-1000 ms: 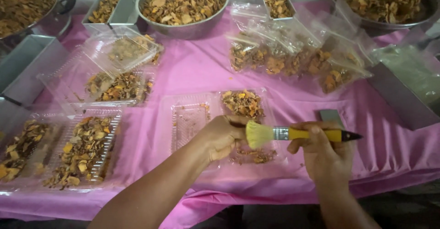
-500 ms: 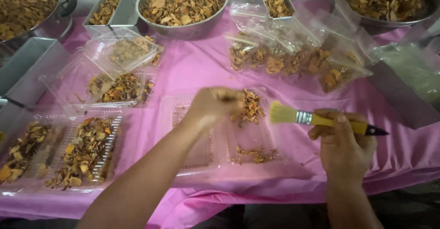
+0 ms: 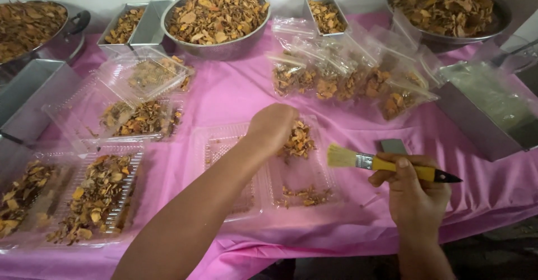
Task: The person sorts dried plant material by hand into plastic containers and uses a brush to arrange the pieces.
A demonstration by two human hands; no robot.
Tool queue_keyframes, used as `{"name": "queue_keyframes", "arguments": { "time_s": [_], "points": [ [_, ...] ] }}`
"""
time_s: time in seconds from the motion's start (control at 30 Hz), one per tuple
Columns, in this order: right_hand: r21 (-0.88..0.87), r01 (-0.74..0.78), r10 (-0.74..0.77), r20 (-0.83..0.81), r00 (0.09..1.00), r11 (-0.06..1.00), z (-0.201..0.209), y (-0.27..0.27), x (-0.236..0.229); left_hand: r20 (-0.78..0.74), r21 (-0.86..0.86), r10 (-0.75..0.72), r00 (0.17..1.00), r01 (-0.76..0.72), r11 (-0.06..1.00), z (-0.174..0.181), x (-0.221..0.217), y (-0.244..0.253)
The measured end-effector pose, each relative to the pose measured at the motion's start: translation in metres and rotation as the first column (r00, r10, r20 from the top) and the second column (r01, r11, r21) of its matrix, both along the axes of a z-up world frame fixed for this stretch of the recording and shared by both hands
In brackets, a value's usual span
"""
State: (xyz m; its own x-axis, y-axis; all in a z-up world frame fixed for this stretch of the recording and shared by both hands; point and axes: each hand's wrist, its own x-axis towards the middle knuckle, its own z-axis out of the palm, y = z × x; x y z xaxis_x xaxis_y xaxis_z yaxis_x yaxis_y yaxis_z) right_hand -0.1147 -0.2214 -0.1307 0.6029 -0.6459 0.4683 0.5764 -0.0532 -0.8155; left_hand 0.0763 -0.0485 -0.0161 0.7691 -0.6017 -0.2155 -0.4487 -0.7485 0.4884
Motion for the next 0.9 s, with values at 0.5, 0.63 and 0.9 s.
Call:
{"name": "queue_keyframes", "arguments": {
  "time_s": [0.5,0.63,0.9],
  "points": [
    [-0.090,-0.044,0.046,0.019,0.999,0.995,-0.001,0.002,-0.001,0.227,0.145,-0.262,0.938,0.234,0.961,-0.021,0.016,0.000],
    [-0.078,-0.034,0.033,-0.018,0.999,0.996,0.004,0.006,0.000,0.391,0.317,-0.405,0.827,0.292,0.902,-0.040,0.015,0.004],
    [-0.371,-0.199,0.083,-0.306,0.949,0.907,0.035,0.017,0.030,0.433,0.000,-0.491,0.756,0.544,0.839,-0.035,-0.100,0.080]
  ]
}}
